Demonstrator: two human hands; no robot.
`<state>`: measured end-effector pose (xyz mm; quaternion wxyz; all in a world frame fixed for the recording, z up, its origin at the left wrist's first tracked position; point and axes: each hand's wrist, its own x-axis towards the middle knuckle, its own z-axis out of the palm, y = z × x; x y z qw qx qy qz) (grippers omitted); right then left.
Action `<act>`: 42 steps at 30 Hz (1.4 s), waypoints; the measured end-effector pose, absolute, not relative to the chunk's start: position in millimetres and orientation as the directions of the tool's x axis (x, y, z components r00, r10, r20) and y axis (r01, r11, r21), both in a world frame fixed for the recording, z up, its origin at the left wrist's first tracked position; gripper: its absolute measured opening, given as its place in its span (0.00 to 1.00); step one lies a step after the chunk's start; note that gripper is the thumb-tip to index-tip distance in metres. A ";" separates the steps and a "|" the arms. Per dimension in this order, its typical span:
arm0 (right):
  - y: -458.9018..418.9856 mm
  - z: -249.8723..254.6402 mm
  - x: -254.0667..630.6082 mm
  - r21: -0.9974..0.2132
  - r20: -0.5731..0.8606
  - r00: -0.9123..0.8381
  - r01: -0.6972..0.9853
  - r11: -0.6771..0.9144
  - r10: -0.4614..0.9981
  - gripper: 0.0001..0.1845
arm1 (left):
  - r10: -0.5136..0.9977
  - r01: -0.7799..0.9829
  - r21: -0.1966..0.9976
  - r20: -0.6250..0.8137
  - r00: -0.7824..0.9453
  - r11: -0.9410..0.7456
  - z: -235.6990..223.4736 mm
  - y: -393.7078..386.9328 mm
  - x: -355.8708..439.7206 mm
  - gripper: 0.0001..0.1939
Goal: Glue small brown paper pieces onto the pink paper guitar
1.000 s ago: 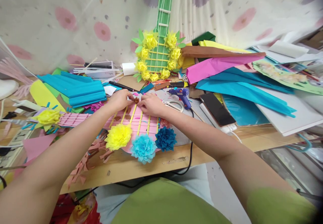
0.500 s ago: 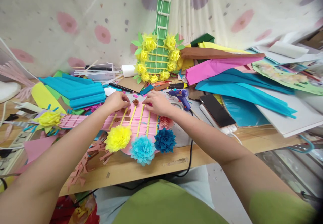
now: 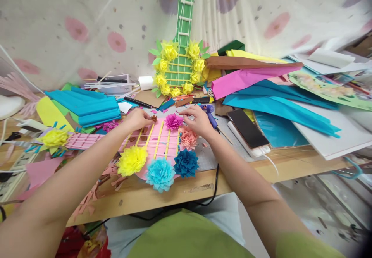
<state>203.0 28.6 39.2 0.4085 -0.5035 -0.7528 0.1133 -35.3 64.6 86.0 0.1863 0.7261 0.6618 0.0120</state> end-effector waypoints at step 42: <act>37.6 17.9 294.6 -0.747 0.664 0.613 0.566 0.348 0.428 0.16 | 0.925 0.907 0.339 -0.195 0.326 -0.248 93.5 25.5 -57.7 0.13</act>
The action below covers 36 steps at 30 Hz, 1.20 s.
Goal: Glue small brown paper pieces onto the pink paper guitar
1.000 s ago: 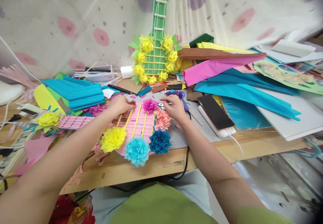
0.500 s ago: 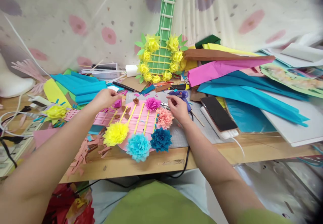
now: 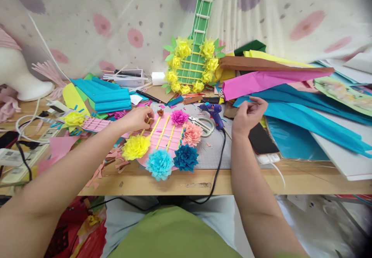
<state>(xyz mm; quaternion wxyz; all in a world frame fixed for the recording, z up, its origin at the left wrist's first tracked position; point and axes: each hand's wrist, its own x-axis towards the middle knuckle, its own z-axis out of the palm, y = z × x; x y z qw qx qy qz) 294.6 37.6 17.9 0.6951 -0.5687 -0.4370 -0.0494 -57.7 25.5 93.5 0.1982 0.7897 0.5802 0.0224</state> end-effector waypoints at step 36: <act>6.4 57.3 179.7 -0.775 0.389 -0.204 0.455 0.439 0.898 0.11 | 0.978 0.724 0.678 -0.206 0.023 0.126 94.1 8.2 -48.6 0.07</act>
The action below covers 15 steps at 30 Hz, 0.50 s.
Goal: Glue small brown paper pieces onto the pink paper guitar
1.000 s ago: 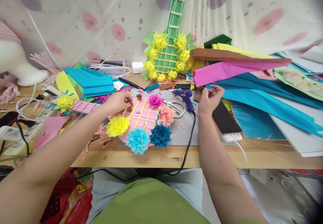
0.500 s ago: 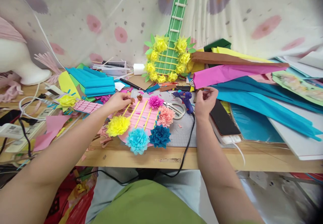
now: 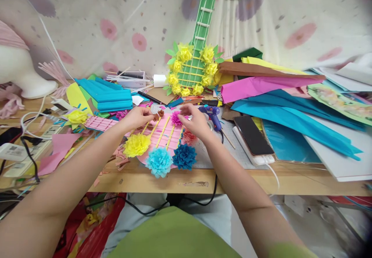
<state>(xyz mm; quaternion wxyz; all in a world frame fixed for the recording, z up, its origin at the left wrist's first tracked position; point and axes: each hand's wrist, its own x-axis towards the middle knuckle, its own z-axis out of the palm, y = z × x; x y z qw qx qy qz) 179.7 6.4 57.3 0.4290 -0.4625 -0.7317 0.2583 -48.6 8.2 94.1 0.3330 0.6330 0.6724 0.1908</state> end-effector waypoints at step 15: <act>25.8 71.3 114.6 -0.714 0.043 -0.403 0.627 0.311 0.914 0.17 | 0.982 0.604 0.797 -0.124 0.142 0.013 84.9 16.5 -64.3 0.10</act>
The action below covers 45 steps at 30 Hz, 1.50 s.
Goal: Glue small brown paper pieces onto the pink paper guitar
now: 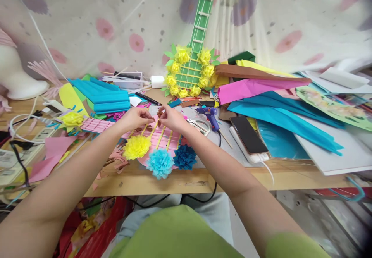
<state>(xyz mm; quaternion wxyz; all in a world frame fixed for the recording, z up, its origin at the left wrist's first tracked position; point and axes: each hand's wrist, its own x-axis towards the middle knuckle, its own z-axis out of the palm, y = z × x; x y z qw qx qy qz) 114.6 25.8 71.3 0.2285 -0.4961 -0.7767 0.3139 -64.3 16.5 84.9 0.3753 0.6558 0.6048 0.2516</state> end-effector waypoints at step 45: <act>41.4 23.8 277.5 -0.770 0.273 0.307 0.637 0.016 0.912 0.34 | 0.983 0.217 0.960 -0.157 -0.098 0.175 92.3 11.9 -43.3 0.24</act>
